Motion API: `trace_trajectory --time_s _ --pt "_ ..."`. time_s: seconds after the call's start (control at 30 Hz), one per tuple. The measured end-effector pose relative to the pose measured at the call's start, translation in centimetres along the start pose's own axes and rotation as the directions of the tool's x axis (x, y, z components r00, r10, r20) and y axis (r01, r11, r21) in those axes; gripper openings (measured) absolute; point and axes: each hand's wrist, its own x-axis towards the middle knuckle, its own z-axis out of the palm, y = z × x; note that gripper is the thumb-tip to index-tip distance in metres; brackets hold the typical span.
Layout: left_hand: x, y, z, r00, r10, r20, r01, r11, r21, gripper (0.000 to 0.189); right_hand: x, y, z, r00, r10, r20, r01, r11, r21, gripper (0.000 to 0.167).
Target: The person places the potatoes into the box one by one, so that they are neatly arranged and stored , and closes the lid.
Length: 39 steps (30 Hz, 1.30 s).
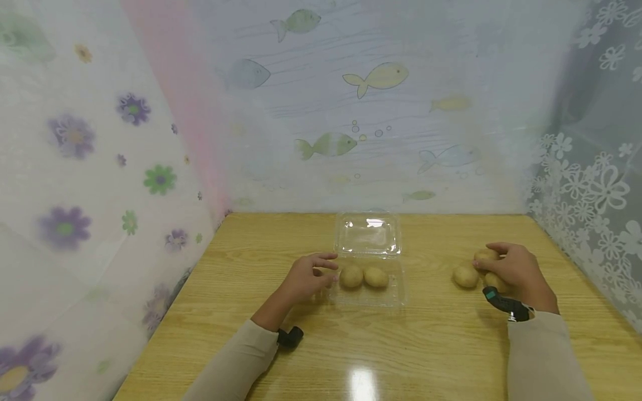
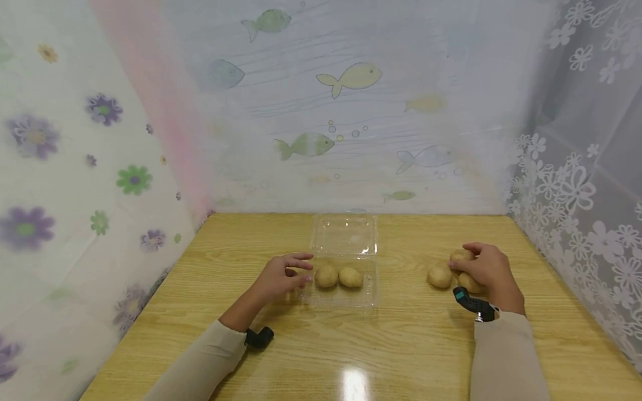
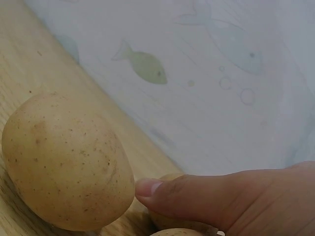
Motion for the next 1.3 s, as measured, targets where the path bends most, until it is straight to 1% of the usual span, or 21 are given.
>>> trace_trajectory --time_s 0.17,0.5,1.03,1.3 --pt "0.06 -0.09 0.0 1.0 0.01 0.003 -0.01 1.0 -0.002 0.03 -0.01 -0.03 -0.02 1.0 0.004 0.006 -0.004 1.0 0.003 0.099" --pt "0.07 -0.18 -0.06 1.0 0.009 0.004 -0.009 1.0 -0.015 0.029 0.07 -0.14 -0.01 1.0 0.007 0.006 -0.007 1.0 -0.01 0.098" --pt "0.11 -0.25 -0.09 1.0 0.007 0.004 -0.007 1.0 -0.001 0.029 0.09 -0.16 -0.08 1.0 0.018 0.011 -0.018 1.0 -0.017 0.097" --pt "0.14 -0.28 -0.1 1.0 0.01 0.003 -0.01 1.0 0.001 0.029 0.22 0.17 0.09 1.0 0.014 0.009 -0.014 1.0 -0.011 0.097"
